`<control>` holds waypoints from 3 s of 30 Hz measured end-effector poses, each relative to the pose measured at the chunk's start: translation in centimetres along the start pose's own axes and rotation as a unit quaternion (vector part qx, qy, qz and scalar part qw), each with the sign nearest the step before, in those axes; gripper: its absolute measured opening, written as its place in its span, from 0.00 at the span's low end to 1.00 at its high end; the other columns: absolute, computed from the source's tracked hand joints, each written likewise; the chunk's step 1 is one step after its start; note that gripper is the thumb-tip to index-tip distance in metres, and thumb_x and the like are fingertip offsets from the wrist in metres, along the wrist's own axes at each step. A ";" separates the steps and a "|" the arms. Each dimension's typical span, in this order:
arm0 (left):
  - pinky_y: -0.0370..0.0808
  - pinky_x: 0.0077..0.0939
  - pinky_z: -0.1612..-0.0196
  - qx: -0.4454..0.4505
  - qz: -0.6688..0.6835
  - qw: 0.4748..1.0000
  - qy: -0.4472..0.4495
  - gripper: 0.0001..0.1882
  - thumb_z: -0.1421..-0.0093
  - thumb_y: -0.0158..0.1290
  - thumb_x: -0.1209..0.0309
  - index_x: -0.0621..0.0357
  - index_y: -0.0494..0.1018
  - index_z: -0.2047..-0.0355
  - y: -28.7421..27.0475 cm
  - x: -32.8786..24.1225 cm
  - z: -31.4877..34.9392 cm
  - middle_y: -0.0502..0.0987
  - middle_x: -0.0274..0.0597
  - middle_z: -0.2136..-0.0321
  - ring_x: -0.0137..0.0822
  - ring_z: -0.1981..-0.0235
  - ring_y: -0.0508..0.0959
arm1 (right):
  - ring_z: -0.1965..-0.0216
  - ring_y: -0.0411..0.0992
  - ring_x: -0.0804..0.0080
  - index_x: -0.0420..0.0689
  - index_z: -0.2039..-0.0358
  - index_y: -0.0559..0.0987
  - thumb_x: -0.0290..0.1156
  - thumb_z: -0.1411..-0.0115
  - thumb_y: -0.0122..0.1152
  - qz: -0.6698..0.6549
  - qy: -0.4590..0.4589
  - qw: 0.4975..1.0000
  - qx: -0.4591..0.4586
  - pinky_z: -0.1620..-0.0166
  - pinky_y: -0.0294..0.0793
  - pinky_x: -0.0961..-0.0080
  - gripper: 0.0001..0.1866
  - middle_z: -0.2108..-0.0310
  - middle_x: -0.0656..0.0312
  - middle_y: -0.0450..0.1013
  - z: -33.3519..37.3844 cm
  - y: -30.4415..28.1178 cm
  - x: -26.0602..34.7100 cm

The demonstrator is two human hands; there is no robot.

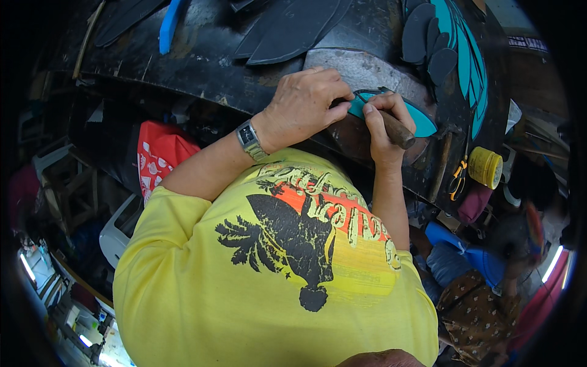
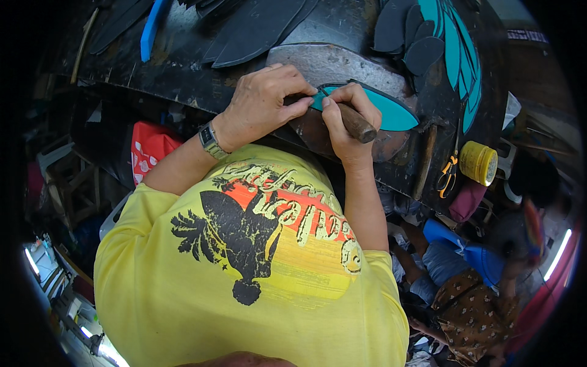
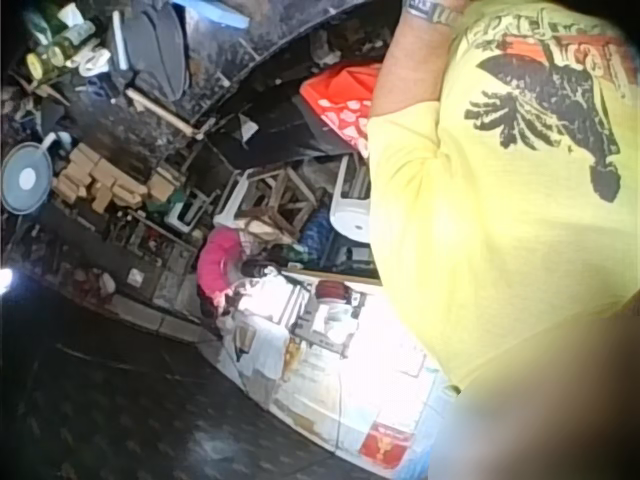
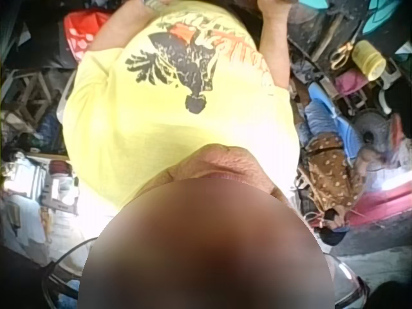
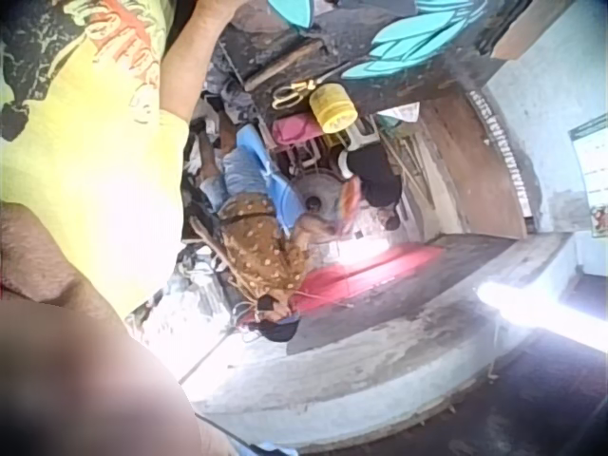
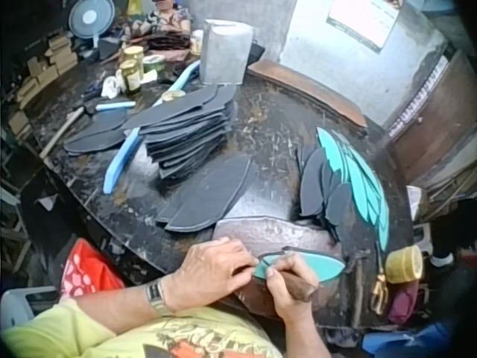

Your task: The person uses a hammer and a curved metal tool to shape a teal rubber piece on a rounded anvil. They repeatedly position the piece, strike it with the hammer, and adjust its placement. A second person is visible nearby handling other rubber pieces.

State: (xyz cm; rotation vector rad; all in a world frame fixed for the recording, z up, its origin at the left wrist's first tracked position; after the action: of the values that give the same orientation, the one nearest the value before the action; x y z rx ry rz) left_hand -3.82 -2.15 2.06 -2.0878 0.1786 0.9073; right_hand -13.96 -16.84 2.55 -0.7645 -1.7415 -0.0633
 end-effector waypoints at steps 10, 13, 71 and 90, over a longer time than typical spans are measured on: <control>0.79 0.35 0.62 0.000 0.003 1.000 -0.007 0.09 0.44 0.65 0.68 0.54 0.82 0.63 -0.4 -0.2 0.2 0.81 0.39 0.68 0.42 0.65 0.82 | 0.76 0.73 0.69 0.38 0.73 0.76 0.22 0.47 0.65 0.057 -0.042 0.997 0.018 0.68 0.73 0.75 0.05 0.77 0.59 0.73 0.0 0.6 0.4; 0.79 0.35 0.62 0.013 0.029 0.999 -0.032 0.09 0.44 0.64 0.69 0.55 0.83 0.63 -0.6 -0.1 0.6 0.82 0.40 0.68 0.43 0.65 0.82 | 0.76 0.73 0.66 0.39 0.74 0.75 0.22 0.48 0.65 0.089 -0.078 0.993 0.025 0.68 0.73 0.73 0.05 0.76 0.58 0.73 0.1 0.8 0.7; 0.70 0.31 0.59 -0.044 -0.006 0.998 0.043 0.07 0.49 0.67 0.70 0.51 0.83 0.68 -0.6 0.2 1.8 0.78 0.32 0.66 0.35 0.62 0.78 | 0.78 0.71 0.69 0.39 0.75 0.75 0.22 0.47 0.65 0.035 -0.060 0.997 0.045 0.70 0.71 0.75 0.06 0.78 0.60 0.72 0.1 0.7 0.5; 0.68 0.34 0.49 -0.015 -0.071 0.991 0.115 0.13 0.44 0.65 0.64 0.48 0.83 0.57 -0.8 0.2 3.1 0.79 0.32 0.59 0.35 0.54 0.77 | 0.77 0.70 0.73 0.39 0.75 0.75 0.24 0.48 0.65 -0.020 -0.025 0.997 0.069 0.69 0.70 0.76 0.06 0.78 0.60 0.72 0.0 0.6 0.0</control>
State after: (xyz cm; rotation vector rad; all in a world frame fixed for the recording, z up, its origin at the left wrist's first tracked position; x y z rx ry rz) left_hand -5.00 0.76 1.19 -2.1988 0.1357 0.5881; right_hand -13.62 -16.38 2.37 -0.6358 -1.7887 0.0491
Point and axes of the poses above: each hand's wrist, its own z-axis away from the middle knuckle, its own y-axis out of the palm, x = y × z, the point moved 4 cm from there along -z, towards the middle knuckle
